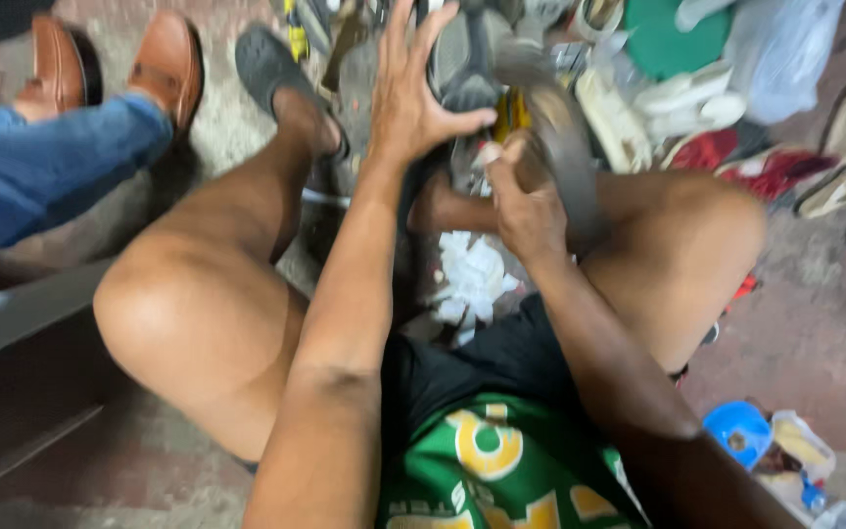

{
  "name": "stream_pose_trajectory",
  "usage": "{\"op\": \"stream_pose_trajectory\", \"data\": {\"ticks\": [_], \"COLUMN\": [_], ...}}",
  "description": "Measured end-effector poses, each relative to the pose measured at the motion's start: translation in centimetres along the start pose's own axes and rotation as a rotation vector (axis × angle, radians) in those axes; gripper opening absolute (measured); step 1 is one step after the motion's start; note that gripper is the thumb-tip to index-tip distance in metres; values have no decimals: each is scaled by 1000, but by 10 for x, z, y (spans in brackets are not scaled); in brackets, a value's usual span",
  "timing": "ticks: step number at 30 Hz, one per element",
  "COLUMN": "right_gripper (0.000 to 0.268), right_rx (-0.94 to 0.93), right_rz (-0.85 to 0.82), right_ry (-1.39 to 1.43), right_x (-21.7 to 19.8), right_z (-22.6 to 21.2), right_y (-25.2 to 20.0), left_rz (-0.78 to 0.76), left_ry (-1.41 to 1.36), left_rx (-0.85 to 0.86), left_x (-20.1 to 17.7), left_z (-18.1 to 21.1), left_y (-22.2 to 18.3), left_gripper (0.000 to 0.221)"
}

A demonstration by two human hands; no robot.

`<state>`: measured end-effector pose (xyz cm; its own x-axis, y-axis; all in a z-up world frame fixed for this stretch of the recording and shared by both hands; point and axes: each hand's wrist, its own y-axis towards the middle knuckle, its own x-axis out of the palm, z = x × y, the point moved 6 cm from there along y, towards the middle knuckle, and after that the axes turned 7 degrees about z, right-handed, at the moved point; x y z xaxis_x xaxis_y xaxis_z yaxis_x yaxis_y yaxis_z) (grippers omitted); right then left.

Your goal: The person fits a replacement sole onto a black sneaker and then secures it by hammering the bottom of the shoe.

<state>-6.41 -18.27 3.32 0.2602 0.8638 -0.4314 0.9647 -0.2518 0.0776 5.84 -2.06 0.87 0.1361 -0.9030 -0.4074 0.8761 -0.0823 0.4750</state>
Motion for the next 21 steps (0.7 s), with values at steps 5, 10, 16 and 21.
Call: {"op": "stream_pose_trajectory", "data": {"ticks": [5,10,16,21], "right_gripper": [22,37,53,36], "right_rx": [184,140,79,-223], "right_rz": [-182,-67,119,236], "right_ry": [-50,459,801,700], "right_x": [28,-35,-55,-57], "right_z": [20,-37,-73,-30], "right_y": [27,18,-7,-35], "left_rz": [8,-44,110,124], "left_ry": [-38,-128,-427,-357], "left_rx": [19,-73,-469,-485], "left_x": [-11,-20,-3,-10], "left_z": [17,13,-25,-36], "left_y": [2,-24,-51,-52], "left_gripper": [117,109,61,53]}}
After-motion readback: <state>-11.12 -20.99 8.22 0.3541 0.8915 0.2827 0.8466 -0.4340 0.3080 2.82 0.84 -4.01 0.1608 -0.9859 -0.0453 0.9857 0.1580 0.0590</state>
